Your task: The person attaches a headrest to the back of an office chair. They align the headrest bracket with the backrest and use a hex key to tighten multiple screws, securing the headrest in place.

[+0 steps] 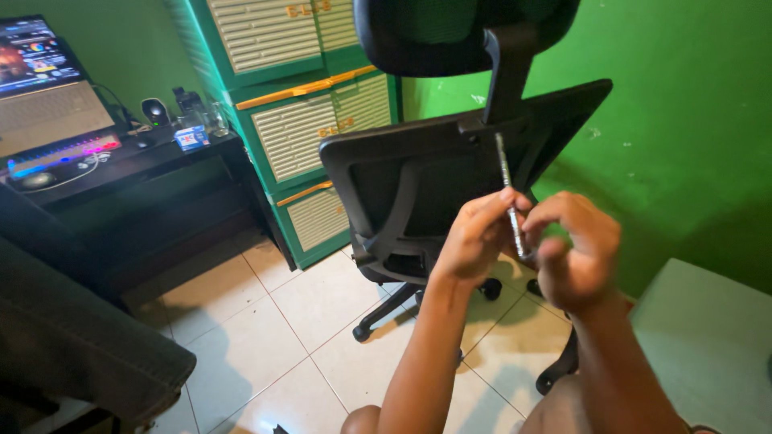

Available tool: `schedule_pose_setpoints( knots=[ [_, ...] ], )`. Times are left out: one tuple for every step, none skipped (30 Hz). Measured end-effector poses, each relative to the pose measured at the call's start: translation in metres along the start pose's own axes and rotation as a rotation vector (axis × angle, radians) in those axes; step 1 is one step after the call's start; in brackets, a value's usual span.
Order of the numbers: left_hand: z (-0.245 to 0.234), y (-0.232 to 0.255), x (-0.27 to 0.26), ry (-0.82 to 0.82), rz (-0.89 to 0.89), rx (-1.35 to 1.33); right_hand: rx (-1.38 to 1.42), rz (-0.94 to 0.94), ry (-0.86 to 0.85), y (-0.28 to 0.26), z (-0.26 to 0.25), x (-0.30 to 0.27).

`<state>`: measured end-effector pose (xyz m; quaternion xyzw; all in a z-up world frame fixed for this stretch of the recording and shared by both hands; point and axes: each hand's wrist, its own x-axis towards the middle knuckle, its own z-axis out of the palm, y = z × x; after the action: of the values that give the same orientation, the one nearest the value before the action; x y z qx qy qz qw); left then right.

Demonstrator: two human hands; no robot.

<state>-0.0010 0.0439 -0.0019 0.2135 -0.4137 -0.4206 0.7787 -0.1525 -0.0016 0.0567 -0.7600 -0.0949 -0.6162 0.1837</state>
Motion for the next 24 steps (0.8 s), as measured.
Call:
schedule_pose_setpoints(
  knots=[
    [0.001,-0.007,-0.005,0.033,0.026,-0.017,0.065,-0.024,0.0,0.003,-0.002,-0.006],
    [0.003,-0.013,-0.007,0.064,0.057,-0.033,0.059,-0.08,-0.001,0.009,-0.002,-0.012],
    [0.004,-0.019,-0.011,0.076,0.042,-0.065,0.054,-0.137,-0.001,0.014,0.001,-0.021],
    [0.005,-0.025,-0.016,0.088,0.026,-0.094,0.048,-0.193,0.0,0.02,0.004,-0.032],
    [0.006,-0.03,-0.018,0.099,0.01,-0.124,0.011,-0.15,0.044,0.025,0.008,-0.045],
    [0.008,-0.032,-0.021,0.11,-0.027,-0.007,-0.025,-0.106,0.091,0.031,0.012,-0.06],
    [0.01,-0.032,-0.022,0.119,-0.063,0.11,-0.06,-0.062,0.138,0.038,0.015,-0.073],
    [0.013,-0.029,-0.023,0.131,-0.099,0.23,0.008,0.013,0.221,0.045,0.018,-0.085],
    [0.017,-0.025,-0.024,0.216,-0.013,0.586,0.077,0.087,0.305,0.053,0.018,-0.096],
    [0.021,-0.017,-0.026,0.298,0.077,0.945,0.148,0.16,0.392,0.063,0.019,-0.103],
    [0.025,-0.008,-0.027,0.38,0.172,1.304,0.348,0.276,0.461,0.074,0.018,-0.107],
    [0.027,0.006,-0.024,0.394,0.438,1.534,0.546,0.392,0.528,0.085,0.014,-0.11],
    [0.029,0.021,-0.018,0.391,0.718,1.751,0.747,0.506,0.592,0.094,0.011,-0.112],
    [0.032,0.034,-0.01,0.376,0.785,1.832,0.796,0.501,0.585,0.102,0.008,-0.115],
    [0.034,0.046,0.0,0.358,0.852,1.912,0.846,0.496,0.578,0.109,0.005,-0.115],
    [0.036,0.056,0.011,0.369,0.973,1.938,0.896,0.486,0.569,0.117,0.004,-0.113],
    [0.038,0.064,0.022,0.378,1.096,1.961,0.968,0.548,0.574,0.124,0.003,-0.111],
    [0.039,0.072,0.031,0.37,1.09,2.003,1.041,0.611,0.579,0.13,0.004,-0.108],
    [0.04,0.08,0.04,0.362,1.083,2.045,1.115,0.673,0.583,0.137,0.006,-0.103],
    [0.04,0.086,0.048,0.355,1.074,2.085,1.158,0.678,0.559,0.145,0.012,-0.097],
    [0.039,0.092,0.057,0.316,0.99,2.139,1.201,0.682,0.536,0.154,0.023,-0.088],
    [0.038,0.096,0.064,0.282,0.899,2.19,1.243,0.69,0.506,0.161,0.034,-0.08],
    [0.035,0.098,0.068,0.247,0.806,2.238,1.148,0.681,0.493,0.166,0.049,-0.074],
    [0.033,0.101,0.069,0.221,0.782,2.213,1.059,0.667,0.475,0.17,0.066,-0.067]
  ],
)
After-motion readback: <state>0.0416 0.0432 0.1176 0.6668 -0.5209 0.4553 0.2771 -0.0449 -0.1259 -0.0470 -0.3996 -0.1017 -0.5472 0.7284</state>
